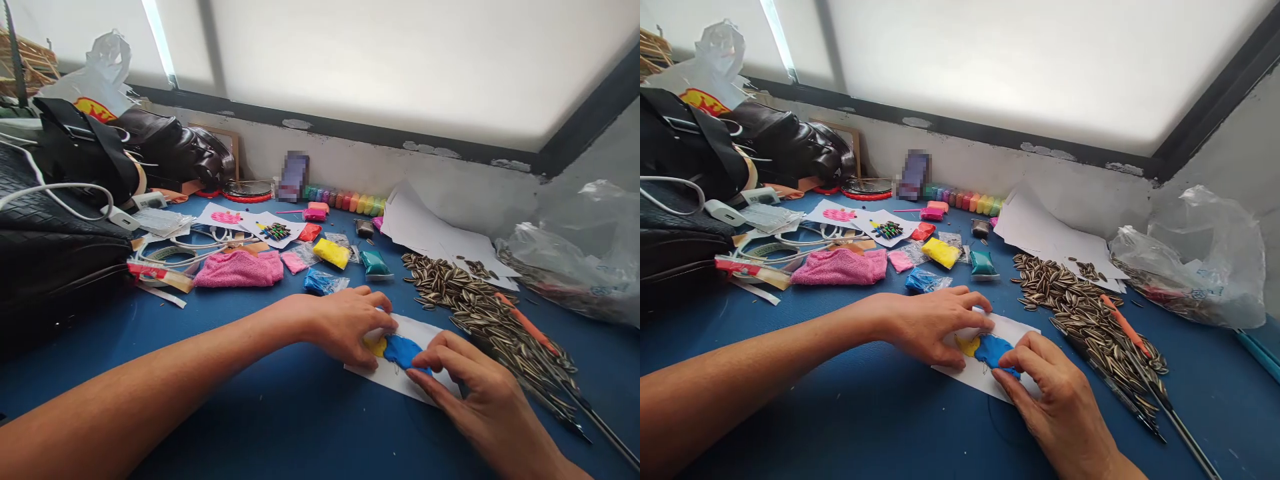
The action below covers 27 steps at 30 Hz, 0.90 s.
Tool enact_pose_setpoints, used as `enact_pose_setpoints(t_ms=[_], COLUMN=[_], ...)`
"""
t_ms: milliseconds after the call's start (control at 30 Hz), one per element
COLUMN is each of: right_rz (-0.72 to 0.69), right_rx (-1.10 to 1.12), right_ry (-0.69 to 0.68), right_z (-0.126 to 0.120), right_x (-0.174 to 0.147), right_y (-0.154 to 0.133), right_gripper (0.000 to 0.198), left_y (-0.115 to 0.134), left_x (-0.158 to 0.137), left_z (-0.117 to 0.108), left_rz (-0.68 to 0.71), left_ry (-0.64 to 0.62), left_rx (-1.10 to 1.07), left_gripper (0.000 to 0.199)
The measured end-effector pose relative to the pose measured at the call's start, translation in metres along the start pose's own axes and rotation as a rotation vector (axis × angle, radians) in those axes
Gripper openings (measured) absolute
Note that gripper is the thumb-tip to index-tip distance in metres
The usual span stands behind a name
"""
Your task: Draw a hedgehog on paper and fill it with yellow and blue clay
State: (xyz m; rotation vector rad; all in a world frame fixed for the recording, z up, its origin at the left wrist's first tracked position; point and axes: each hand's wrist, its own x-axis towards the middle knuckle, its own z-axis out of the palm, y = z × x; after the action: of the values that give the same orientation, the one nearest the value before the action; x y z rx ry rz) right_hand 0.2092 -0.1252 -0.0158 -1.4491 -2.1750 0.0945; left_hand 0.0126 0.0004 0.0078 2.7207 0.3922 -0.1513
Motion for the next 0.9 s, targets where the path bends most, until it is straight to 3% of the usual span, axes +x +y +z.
enact_pose_setpoints(t_ms=[533, 900], right_rz=[0.067, -0.084], right_rx=[0.032, -0.082], right_ry=[-0.046, 0.084], right_z=[0.011, -0.002], right_x=[0.0, -0.002], right_y=[0.006, 0.004], right_gripper=[0.019, 0.012], left_y=[0.0, 0.002], left_x=[0.0, -0.001], left_z=[0.0, -0.002], left_rz=[0.018, -0.006], left_ry=[0.011, -0.012], left_rx=[0.016, -0.005], left_gripper=[0.053, 0.054])
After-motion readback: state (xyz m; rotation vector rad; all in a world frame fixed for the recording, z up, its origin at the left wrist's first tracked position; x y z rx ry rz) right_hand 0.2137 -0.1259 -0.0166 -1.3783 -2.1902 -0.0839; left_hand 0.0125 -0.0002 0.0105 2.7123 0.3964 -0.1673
